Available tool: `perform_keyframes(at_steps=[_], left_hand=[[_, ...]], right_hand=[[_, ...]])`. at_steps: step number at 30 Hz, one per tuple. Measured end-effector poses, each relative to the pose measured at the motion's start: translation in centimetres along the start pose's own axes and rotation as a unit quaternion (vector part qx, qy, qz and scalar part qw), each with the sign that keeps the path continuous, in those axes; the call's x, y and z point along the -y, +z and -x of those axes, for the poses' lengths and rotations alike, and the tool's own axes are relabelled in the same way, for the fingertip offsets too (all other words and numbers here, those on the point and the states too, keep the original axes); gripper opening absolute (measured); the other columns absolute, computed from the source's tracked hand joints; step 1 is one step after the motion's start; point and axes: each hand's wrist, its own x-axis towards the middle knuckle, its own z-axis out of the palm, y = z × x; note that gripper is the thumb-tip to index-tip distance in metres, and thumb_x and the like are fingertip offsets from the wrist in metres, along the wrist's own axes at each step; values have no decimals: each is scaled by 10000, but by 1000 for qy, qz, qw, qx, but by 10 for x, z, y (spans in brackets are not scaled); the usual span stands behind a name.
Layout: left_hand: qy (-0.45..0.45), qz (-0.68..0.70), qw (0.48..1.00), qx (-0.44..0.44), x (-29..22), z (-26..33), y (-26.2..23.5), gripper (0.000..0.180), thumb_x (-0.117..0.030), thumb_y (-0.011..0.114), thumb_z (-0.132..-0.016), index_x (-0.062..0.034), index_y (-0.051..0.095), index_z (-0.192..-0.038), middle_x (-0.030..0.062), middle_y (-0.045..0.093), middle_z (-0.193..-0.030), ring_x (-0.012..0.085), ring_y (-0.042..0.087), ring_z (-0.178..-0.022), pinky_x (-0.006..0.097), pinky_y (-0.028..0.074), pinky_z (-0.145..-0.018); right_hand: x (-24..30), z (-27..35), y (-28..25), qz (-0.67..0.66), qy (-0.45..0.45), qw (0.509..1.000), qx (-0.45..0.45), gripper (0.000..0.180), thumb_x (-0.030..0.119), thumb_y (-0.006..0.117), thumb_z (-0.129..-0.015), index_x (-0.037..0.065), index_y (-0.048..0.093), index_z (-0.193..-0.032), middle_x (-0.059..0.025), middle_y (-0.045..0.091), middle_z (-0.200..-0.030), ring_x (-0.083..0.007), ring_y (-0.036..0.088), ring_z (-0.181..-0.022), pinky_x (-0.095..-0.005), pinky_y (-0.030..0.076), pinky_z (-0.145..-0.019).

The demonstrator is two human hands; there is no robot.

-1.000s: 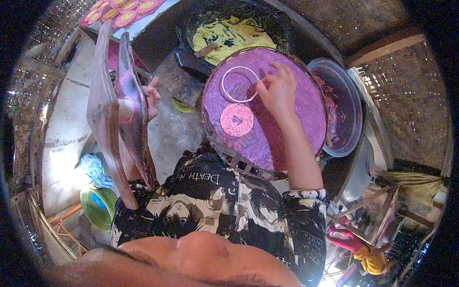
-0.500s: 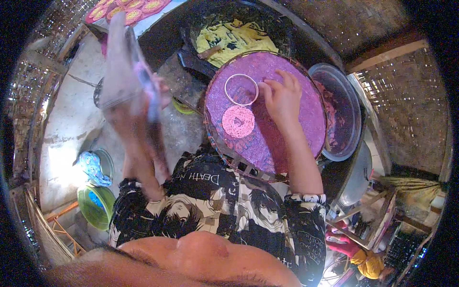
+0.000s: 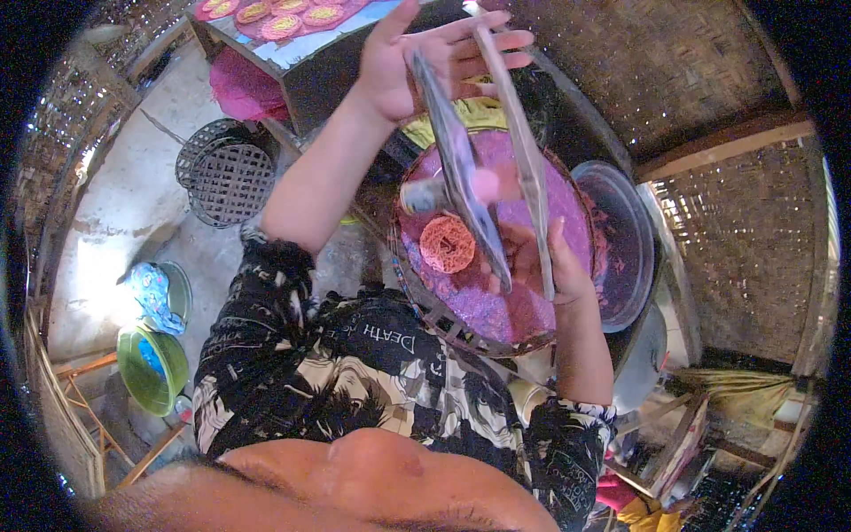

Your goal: The person uses a metal mold and a wooden stick to form and arrange dough shapes on a circular mesh tray.

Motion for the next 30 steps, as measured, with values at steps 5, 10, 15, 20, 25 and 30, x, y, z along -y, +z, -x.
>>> perform_keyframes(at_steps=[5,10,15,20,25,30], left_hand=[[12,55,998,-10,30,-25,-40,762,-601,453,-740,3,372,-1198,127,589,-925,343,454,-1070,462,308,-958],[93,76,989,-86,61,-27,-79,671,-637,484,-695,-96,417,-1085,72,537,-735,275,526,-792,444,371,-874],[130,86,984,-90,73,-17,-84,653,-641,503,-668,-133,416,-1070,35,459,-653,245,498,-718,435,388,-787],[130,67,984,-102,60,-4,-85,646,-636,507,-668,-134,419,-1064,47,482,-658,246,500,-709,436,391,-778],[120,52,989,-70,38,-9,-92,600,-629,497,-681,-148,422,-1031,57,494,-643,245,522,-688,437,413,-745],[111,69,990,-47,36,-25,-104,537,-605,480,-715,-157,434,-1007,53,485,-623,251,534,-664,449,417,-723]], right_hand=[[6,9,-24,-25,114,989,-92,967,782,242,-674,-36,410,-1162,-158,550,-946,-265,563,-834,-384,465,-696],[9,5,-59,-4,199,969,-145,903,745,220,-720,-52,468,-1064,-169,585,-861,-268,595,-752,-385,483,-700],[11,6,-57,57,220,949,-219,852,725,237,-737,-41,502,-999,-154,584,-805,-256,591,-683,-368,485,-652],[1,-7,-45,47,217,955,-198,824,708,230,-754,-33,504,-987,-148,578,-772,-240,583,-660,-359,480,-624],[-2,-26,-42,123,175,951,-224,788,695,228,-766,-13,508,-967,-135,575,-739,-227,578,-638,-344,489,-567],[5,-31,-41,179,110,931,-299,669,618,292,-809,15,511,-1000,-121,569,-697,-185,558,-534,-286,464,-428]])
